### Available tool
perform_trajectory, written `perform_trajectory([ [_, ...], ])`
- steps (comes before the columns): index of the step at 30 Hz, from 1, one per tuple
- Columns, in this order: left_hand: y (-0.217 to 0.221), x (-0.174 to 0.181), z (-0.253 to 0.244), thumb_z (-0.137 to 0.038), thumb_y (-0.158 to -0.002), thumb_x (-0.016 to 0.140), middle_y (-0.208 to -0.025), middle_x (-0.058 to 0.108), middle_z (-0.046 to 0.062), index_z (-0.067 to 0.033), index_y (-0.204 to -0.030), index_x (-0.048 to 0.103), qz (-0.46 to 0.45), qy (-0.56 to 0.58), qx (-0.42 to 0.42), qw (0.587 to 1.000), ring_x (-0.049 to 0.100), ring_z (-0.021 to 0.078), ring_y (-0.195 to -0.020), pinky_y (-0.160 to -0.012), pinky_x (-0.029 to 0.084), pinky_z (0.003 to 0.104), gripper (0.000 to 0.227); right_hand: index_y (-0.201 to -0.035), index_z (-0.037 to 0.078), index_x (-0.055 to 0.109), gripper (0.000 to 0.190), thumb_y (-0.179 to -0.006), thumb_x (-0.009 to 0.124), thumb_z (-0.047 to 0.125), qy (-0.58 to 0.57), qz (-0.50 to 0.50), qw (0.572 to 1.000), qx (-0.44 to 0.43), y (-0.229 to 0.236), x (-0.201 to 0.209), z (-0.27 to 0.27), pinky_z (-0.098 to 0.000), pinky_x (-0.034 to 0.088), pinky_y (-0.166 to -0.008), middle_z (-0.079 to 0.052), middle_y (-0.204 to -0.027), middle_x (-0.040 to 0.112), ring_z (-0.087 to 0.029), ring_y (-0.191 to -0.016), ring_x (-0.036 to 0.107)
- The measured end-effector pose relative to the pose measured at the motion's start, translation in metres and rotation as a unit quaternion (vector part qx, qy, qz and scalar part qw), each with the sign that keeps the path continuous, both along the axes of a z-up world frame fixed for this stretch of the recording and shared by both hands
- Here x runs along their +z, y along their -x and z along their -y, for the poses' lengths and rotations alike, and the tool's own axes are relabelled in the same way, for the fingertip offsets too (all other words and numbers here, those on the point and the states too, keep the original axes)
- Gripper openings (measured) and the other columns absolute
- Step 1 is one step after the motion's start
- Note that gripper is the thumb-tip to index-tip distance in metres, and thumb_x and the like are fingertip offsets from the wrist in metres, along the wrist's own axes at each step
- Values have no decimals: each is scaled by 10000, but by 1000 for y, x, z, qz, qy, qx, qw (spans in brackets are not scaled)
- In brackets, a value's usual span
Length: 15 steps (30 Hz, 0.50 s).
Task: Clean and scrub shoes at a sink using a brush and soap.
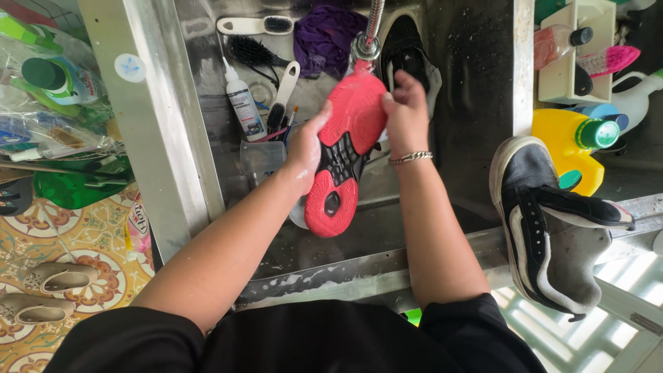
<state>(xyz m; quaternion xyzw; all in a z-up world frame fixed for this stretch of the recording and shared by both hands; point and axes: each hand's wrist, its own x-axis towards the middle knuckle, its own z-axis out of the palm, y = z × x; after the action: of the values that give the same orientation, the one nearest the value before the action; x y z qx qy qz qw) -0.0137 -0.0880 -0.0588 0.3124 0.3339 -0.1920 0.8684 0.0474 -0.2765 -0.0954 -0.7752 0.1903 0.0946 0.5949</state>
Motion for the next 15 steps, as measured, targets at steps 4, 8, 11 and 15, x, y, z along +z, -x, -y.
perform_trajectory([
  [4, -13, 6, -10, -411, -1012, 544, -1291, 702, 81, -39, -1356, 614, 39, 84, 32, 995, 681, 210, -1145, -1026, 519, 375, 511, -1321, 119, 583, 419, -965, 526, 333, -211, -260, 942, -35, 4, 92, -49, -415, 578, -756, -41, -1238, 671, -197, -1041, 667],
  [8, -25, -1, -13, -452, -1028, 477, -1220, 718, 93, -52, -1329, 615, 47, 93, 28, 994, 701, 233, -1066, -963, 552, 399, 519, -1313, 74, 609, 372, -986, 614, 251, -298, -184, 936, 43, 8, 69, -47, -370, 598, -794, -46, -1187, 710, -163, -1040, 695],
  [11, -30, -3, -12, -436, -1034, 468, -1190, 724, 93, -48, -1301, 628, 37, 77, -1, 996, 712, 220, -1026, -920, 574, 388, 497, -1298, 54, 613, 320, -1020, 609, 211, -334, -125, 934, 16, 8, 51, -38, -357, 587, -805, -50, -1159, 720, -161, -1008, 708],
  [15, -31, -53, -9, -270, -1023, 535, -1095, 726, 96, 0, -1241, 639, 37, -76, -30, 996, 705, 194, -942, -858, 570, 352, 363, -1243, 32, 610, 249, -1031, 608, 162, -366, -58, 928, -43, 2, 38, -30, -363, 596, -807, -49, -1137, 712, -166, -994, 712],
])
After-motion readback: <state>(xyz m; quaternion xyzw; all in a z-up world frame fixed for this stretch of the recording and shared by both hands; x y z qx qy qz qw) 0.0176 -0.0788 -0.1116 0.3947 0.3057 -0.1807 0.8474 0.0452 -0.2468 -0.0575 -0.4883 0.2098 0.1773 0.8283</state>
